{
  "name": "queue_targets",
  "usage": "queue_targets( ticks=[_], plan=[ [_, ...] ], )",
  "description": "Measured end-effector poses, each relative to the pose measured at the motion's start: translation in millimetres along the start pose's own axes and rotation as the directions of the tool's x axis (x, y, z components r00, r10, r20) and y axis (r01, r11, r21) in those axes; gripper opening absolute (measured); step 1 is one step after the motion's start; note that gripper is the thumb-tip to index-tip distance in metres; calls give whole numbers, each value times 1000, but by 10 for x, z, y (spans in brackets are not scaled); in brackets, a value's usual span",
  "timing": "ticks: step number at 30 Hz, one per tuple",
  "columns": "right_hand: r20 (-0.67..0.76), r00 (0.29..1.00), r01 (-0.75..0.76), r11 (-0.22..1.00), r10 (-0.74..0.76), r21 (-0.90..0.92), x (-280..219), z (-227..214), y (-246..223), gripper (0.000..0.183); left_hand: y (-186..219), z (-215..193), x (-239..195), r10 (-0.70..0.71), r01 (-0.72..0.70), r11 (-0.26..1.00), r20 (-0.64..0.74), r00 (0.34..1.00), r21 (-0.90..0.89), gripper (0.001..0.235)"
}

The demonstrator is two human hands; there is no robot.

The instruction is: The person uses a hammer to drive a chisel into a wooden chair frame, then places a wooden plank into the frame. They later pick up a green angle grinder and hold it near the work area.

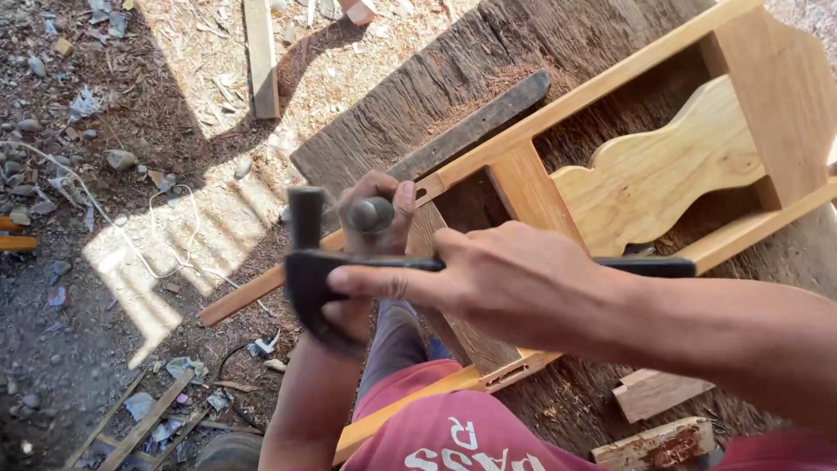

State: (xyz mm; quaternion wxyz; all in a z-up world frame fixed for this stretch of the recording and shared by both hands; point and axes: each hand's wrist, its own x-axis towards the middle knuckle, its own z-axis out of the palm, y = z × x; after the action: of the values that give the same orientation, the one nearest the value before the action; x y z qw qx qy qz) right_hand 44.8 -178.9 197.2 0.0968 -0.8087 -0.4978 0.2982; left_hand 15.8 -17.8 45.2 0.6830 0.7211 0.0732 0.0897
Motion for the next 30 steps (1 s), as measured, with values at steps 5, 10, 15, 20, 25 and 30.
queue_targets(
  ticks=[5,10,15,20,25,30],
  plan=[
    [369,835,-545,706,408,451,-62,-697,-247,48,-60,156,-95,50,-39,995,-120,991,95,29],
    [27,970,-245,968,243,62,-91,124,180,88,-187,8,-38,3,-2,1000,103,995,-17,26],
    [-422,906,-19,999,33,37,-323,-20,23,101,107,-25,-48,-55,46,991,78,995,122,31],
    [-542,840,100,973,28,206,-521,81,108,72,-271,-90,-63,130,-130,991,169,977,-10,31],
    [-515,846,9,964,134,267,-633,561,518,82,-509,-145,-40,336,-307,939,216,917,-156,48],
    [-561,791,-96,955,245,281,-754,888,884,83,-71,-167,84,154,-163,980,-80,985,-112,15]
  ],
)
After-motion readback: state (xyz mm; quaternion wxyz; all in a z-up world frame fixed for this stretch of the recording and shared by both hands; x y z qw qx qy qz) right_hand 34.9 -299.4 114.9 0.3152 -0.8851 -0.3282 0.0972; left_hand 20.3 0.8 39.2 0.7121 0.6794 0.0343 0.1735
